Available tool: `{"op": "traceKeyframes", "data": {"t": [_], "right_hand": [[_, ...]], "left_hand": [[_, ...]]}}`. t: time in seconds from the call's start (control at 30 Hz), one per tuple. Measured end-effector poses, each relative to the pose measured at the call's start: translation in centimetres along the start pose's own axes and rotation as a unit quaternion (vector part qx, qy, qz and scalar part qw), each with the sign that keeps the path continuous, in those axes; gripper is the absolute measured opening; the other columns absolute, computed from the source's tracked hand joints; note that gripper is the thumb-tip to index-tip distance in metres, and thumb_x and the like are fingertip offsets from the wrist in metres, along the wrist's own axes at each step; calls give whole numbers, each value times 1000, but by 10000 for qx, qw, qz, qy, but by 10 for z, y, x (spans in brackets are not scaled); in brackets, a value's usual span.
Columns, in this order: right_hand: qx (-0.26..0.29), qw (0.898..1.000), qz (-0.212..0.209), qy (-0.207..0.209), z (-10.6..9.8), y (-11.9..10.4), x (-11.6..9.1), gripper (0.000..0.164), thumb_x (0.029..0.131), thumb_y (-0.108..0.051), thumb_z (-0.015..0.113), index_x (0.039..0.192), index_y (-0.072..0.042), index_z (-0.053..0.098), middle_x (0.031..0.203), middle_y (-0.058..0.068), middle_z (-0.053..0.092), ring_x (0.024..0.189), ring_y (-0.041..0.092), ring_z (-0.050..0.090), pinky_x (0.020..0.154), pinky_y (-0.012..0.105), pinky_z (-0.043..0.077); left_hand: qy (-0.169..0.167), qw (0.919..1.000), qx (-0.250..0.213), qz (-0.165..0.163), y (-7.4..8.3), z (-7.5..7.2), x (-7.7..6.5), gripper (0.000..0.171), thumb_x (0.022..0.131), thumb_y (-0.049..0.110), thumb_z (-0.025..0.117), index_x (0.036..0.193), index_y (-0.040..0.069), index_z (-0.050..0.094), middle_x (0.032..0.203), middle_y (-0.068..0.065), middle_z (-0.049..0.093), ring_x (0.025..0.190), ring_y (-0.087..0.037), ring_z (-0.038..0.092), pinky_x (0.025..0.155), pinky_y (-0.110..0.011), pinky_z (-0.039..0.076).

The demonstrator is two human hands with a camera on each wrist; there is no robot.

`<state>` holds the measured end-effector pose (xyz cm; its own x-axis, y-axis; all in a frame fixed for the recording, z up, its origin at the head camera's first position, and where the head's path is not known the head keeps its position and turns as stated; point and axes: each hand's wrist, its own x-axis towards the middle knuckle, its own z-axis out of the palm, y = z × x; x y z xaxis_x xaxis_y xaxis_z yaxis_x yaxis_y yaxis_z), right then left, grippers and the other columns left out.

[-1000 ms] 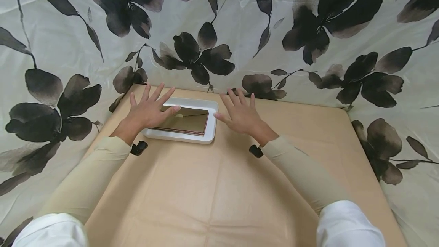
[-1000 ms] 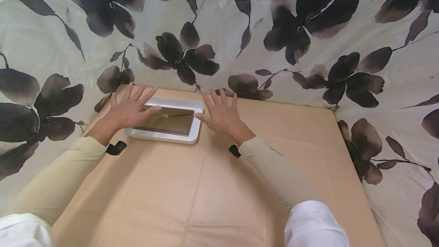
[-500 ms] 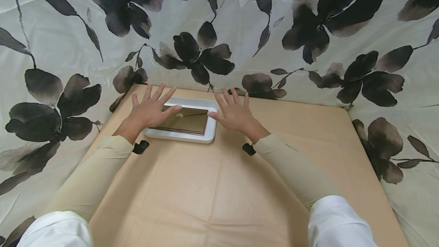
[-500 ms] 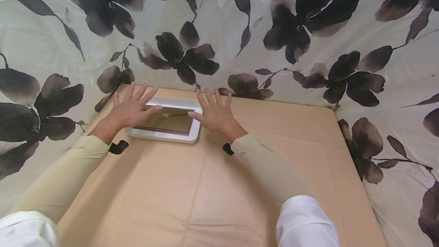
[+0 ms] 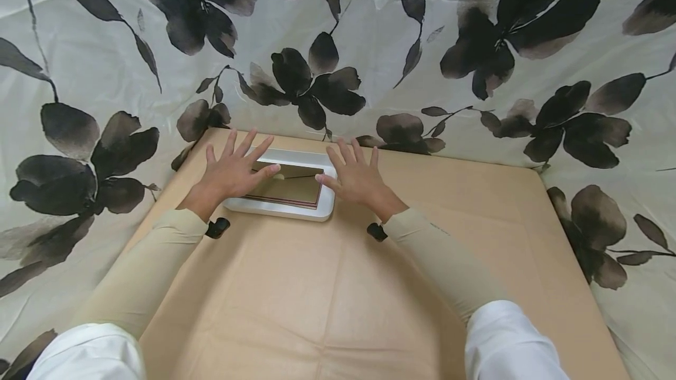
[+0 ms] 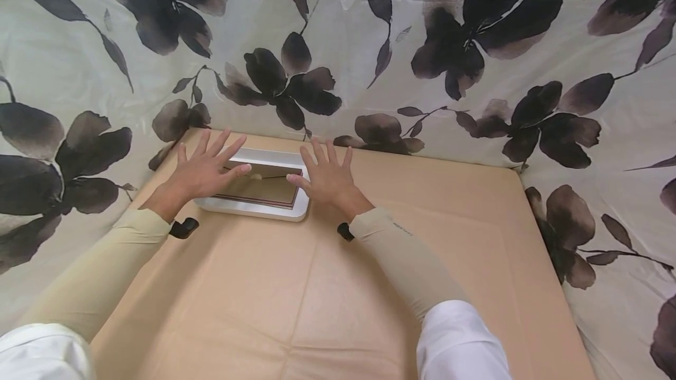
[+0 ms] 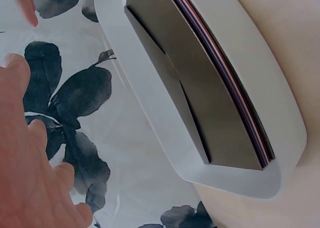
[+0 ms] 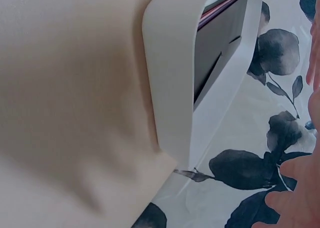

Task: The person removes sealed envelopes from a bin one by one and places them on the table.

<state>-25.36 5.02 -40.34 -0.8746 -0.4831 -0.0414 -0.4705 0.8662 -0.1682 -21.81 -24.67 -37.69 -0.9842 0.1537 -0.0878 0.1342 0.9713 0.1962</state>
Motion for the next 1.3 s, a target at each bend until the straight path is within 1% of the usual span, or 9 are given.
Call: {"op": "traceKeyframes", "data": {"t": [0.23,0.43,0.53,0.73,0.87,0.93,1.13,1.2,1.3], "right_hand": [[48,10000,40,-35,4,-2,1,85,103,-74,31,170,-25,12,179,6,-3,164,35,-8,123,77,0],[91,9999,30,-49,6,-6,4,86,102,-75,31,170,-25,12,179,5,-5,164,35,-7,123,76,2],[93,9999,41,-51,7,-8,5,87,101,-76,31,170,-25,12,179,5,-5,164,36,-7,123,76,2],[145,9999,33,-45,9,-10,6,87,102,-76,32,170,-25,13,179,6,-5,164,36,-8,123,76,2],[106,9999,57,-90,14,-11,7,87,102,-76,30,170,-26,11,179,6,-5,164,36,-10,123,76,2],[119,9999,54,-105,17,-11,8,87,101,-76,30,170,-26,11,179,7,-4,164,36,-10,124,76,1],[75,10000,25,-45,23,-12,9,86,102,-75,30,169,-25,14,179,8,0,164,38,-6,123,76,4],[25,10000,37,-32,25,-13,10,85,102,-75,30,169,-25,14,179,8,1,164,38,-4,123,76,4],[-4,10000,52,-23,27,-14,11,85,102,-75,30,169,-25,14,178,8,1,164,39,-3,123,76,4]], "left_hand": [[-30,10000,-10,37,-1,4,1,85,98,81,29,168,39,5,178,-6,-5,160,-48,-13,113,-85,-10],[60,10000,31,2,-3,6,2,86,98,82,29,168,39,6,179,-8,-2,161,-49,-11,114,-85,-6],[62,10000,26,-5,-5,8,2,86,98,83,28,168,40,6,179,-7,-3,161,-49,-10,114,-85,-7],[-10,10000,21,-26,-8,10,2,85,98,81,28,168,39,5,178,-5,-7,161,-48,-13,114,-84,-10],[-64,10000,2,-17,-11,13,1,84,99,81,29,168,40,5,178,-7,-6,160,-46,-16,114,-84,-11],[-81,10000,-22,-26,-12,14,1,84,99,80,30,168,40,5,178,-7,-6,161,-46,-16,114,-83,-11],[-97,9999,-90,-59,-17,19,0,83,100,79,31,168,40,5,178,-7,-6,161,-46,-15,114,-83,-12],[-91,9999,-92,-62,-19,20,0,83,100,79,31,168,40,5,178,-7,-6,161,-46,-16,115,-83,-12],[-45,10000,-55,-61,-22,21,0,83,100,79,31,168,39,5,178,-8,-6,161,-47,-14,115,-83,-10]]}}
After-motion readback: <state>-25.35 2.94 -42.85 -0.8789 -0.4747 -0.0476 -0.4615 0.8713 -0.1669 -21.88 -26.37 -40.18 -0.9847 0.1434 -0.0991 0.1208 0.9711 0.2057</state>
